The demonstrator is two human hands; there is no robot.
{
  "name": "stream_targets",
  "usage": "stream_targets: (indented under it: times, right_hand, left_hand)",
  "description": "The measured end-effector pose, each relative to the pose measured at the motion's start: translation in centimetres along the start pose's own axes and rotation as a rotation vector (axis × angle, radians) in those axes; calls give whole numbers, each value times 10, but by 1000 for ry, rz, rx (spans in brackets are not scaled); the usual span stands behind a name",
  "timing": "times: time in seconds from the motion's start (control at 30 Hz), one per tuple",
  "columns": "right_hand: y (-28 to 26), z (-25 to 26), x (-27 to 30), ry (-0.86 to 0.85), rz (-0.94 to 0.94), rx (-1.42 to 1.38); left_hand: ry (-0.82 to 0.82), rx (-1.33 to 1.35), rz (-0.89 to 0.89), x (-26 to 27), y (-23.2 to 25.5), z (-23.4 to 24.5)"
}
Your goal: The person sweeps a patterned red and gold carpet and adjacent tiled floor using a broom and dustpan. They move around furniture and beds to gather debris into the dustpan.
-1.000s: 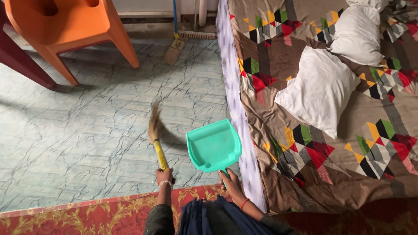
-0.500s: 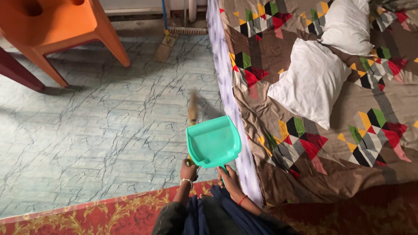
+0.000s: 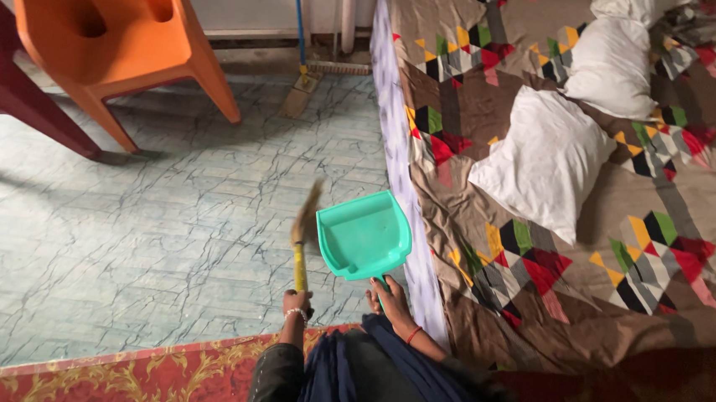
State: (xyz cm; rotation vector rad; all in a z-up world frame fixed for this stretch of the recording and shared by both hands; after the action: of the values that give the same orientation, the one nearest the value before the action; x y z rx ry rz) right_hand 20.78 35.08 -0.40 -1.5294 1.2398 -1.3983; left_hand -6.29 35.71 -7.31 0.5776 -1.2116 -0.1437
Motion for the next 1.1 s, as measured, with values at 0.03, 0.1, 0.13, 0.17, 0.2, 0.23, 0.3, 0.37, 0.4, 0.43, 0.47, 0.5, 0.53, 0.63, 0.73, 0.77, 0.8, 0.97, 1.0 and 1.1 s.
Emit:
stream_targets:
  times: [0.03, 0.1, 0.13, 0.17, 0.2, 0.23, 0.3, 0.37, 0.4, 0.43, 0.47, 0.5, 0.53, 0.63, 0.73, 0.77, 0.8, 0.97, 1.0, 1.1]
  right_hand:
    - [-2, -1, -4, -9, -11, 21]
    - [-5, 0, -11, -24, -38, 64]
    - [-8, -1, -16, -25, -39, 58]
    - [-10, -2, -23, -26, -41, 52]
    - [-14, -4, -31, -30, -40, 47]
    - [-17, -4, -38, -34, -43, 98]
    - [-24, -3, -54, -44, -44, 199]
    - [-31, -2, -71, -88, -33, 225]
    - [-34, -1, -80, -109, -25, 238]
    - [-37, 2, -89, -119, -23, 243]
    - [-41, 4, -98, -127, -20, 248]
    - [-46, 5, -108, -135, -17, 252]
    - [-50, 7, -115, -139, -22, 249]
    - [-61, 16, -121, -151, -44, 248]
    - [-74, 21, -129, -170, -52, 267]
    - [-76, 23, -130, -174, -57, 278]
    - [-79, 24, -134, -178, -59, 288]
    - [-81, 34, -152, -212, -116, 276]
    - [-79, 35, -155, -224, -128, 274]
    - [-79, 37, -165, -268, -120, 294]
  left_hand:
    - [31, 34, 14, 0, 6, 3]
    - [40, 126, -27, 3, 21, -3]
    - [46, 174, -48, 3, 29, -7]
    - [34, 210, -47, 2, 35, -14]
    - [22, 250, -48, 0, 42, -22]
    - [10, 289, -49, -2, 49, -31]
    - [59, 182, -117, -8, 64, -44]
    - [79, 104, -229, -12, 79, -60]
    - [76, 79, -307, -11, 85, -70]
    - [74, 53, -386, -8, 95, -79]
    - [64, 4, -348, -8, 99, -90]
    - [54, -45, -309, -4, 100, -102]
    - [41, -97, -265, 2, 97, -112]
    - [-92, -55, -249, 14, 105, -142]
    - [-174, -72, -194, 19, 107, -165]
    - [-180, -80, -155, 20, 105, -168]
    - [-187, -87, -120, 20, 103, -171]
    - [-127, -105, -69, 15, 89, -167]
    - [-102, -95, -71, 11, 82, -162]
    - [-36, -15, -42, -17, 57, -144]
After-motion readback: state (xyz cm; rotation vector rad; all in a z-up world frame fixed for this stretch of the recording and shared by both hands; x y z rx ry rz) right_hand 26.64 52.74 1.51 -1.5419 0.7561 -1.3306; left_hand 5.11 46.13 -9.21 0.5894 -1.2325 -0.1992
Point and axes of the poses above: each hand's wrist, its own x-axis away from the middle knuckle, its own z-axis out of the back of the hand, y = z × x, the point moved 8 cm from there along -x, towards the middle knuckle, and after that the axes turned 8 degrees about z, right-handed, at the moved point
